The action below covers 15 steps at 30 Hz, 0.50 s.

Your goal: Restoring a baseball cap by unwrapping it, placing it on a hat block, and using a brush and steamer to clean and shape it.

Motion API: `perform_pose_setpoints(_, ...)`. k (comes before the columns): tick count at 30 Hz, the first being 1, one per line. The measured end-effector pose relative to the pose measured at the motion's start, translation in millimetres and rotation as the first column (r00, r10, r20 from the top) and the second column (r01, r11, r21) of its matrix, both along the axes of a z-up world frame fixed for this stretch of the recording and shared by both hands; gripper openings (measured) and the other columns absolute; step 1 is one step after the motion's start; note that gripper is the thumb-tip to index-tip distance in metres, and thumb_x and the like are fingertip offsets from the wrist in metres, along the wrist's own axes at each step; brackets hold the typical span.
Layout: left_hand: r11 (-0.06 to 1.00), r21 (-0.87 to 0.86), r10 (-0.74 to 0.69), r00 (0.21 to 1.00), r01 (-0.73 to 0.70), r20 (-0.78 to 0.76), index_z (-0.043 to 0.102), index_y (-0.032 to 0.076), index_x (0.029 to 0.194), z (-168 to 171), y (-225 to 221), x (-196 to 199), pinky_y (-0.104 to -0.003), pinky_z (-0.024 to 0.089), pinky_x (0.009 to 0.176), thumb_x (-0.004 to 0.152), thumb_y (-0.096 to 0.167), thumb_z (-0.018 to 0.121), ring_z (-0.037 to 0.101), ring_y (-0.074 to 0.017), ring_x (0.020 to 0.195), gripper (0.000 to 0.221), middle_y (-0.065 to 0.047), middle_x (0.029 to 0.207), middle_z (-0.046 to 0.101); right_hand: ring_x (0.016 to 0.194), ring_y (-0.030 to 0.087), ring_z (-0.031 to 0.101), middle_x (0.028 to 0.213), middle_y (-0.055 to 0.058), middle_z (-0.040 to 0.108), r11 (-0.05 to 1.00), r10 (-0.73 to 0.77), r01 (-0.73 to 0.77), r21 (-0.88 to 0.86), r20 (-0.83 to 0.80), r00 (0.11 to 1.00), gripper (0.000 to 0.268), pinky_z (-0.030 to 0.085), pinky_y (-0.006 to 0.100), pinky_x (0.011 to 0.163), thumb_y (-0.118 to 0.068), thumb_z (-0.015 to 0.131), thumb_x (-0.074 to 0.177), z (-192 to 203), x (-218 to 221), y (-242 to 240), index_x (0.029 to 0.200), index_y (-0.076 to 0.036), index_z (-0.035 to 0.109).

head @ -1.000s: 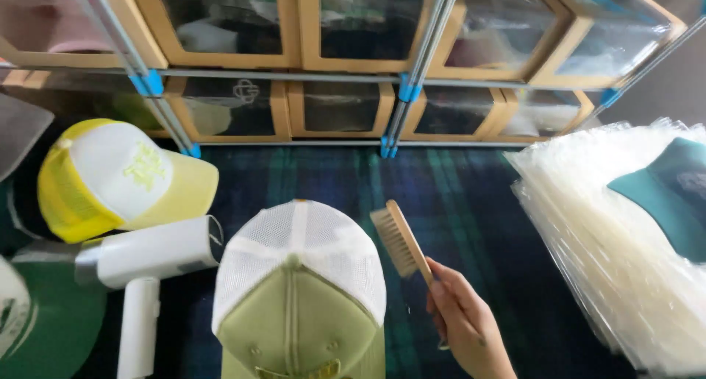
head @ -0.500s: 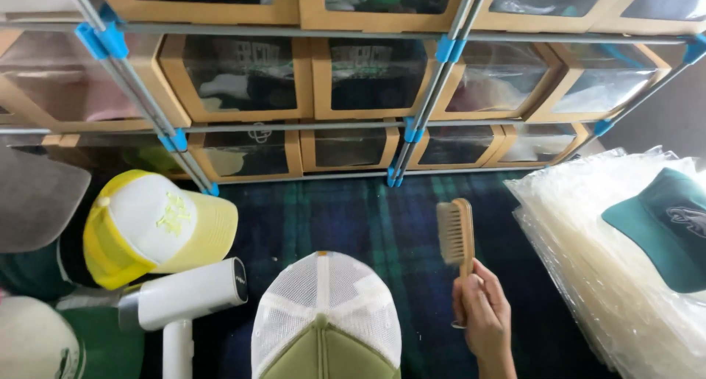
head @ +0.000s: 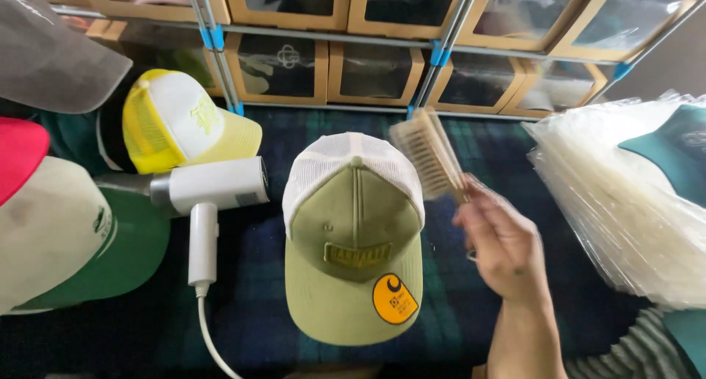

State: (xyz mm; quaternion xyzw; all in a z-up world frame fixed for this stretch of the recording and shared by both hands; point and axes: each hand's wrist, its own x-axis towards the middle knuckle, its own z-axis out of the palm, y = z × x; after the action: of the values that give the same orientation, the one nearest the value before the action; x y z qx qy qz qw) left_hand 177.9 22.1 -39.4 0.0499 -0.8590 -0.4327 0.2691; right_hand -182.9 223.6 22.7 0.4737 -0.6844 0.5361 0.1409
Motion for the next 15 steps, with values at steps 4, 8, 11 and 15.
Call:
perform_pose_setpoints(4, 0.999, -0.044, -0.026, 1.0, 0.025, -0.013, 0.078, 0.022, 0.086, 21, 3, -17, -0.038, 0.062, 0.068, 0.085, 0.028, 0.077, 0.078, -0.0288, 0.077, 0.006, -0.001, 0.08, 0.079, 0.108, 0.042, 0.071, 0.114, 0.023, 0.074, 0.985, 0.156, -0.138, 0.102, -0.203, 0.967, 0.025, 0.058, 0.05, 0.089, -0.002, 0.063, 0.098, 47, 2, -42, 0.121, 0.005, 0.071)
perform_pose_setpoints(8, 0.981, -0.191, 0.016, 0.99, -0.042, -0.138, 0.075, 0.021, 0.092, 53, 0, -74, -0.041, 0.058, 0.076, 0.09, 0.028, 0.075, 0.073, -0.0306, 0.088, 0.008, -0.002, 0.087, 0.074, 0.06, 0.028, 0.064, 0.071, 0.011, 0.071, 0.852, -0.125, -0.031, 0.522, 0.26, 0.958, 0.027, 0.054, 0.043, 0.059, -0.038, 0.06, 0.101, 30, -42, -65, 0.116, -0.022, 0.076)
perform_pose_setpoints(11, 0.926, -0.332, 0.076, 0.951, -0.179, -0.301, 0.067, 0.011, 0.112, 72, -20, -136, -0.049, 0.047, 0.098, 0.097, 0.033, 0.072, 0.06, -0.0366, 0.117, 0.027, -0.011, 0.11, 0.065, 0.045, 0.026, 0.057, 0.061, 0.012, 0.063, 0.835, -0.172, -0.129, 0.535, 0.477, 0.862, 0.021, 0.049, 0.037, 0.041, -0.024, 0.061, 0.091, -11, -40, -50, 0.1, -0.017, 0.077)
perform_pose_setpoints(15, 0.988, -0.014, 0.15, 0.982, -0.153, -0.113, 0.063, 0.028, 0.135, 47, -61, -203, -0.057, 0.039, 0.115, 0.097, 0.057, 0.066, 0.047, -0.0398, 0.141, 0.049, -0.011, 0.148, 0.052, 0.041, 0.024, 0.05, 0.054, 0.009, 0.056, 0.883, -0.181, -0.17, 0.438, 0.651, 0.737, 0.014, 0.037, 0.032, 0.035, -0.021, 0.067, 0.089, -70, -56, -36, 0.098, -0.013, 0.075)
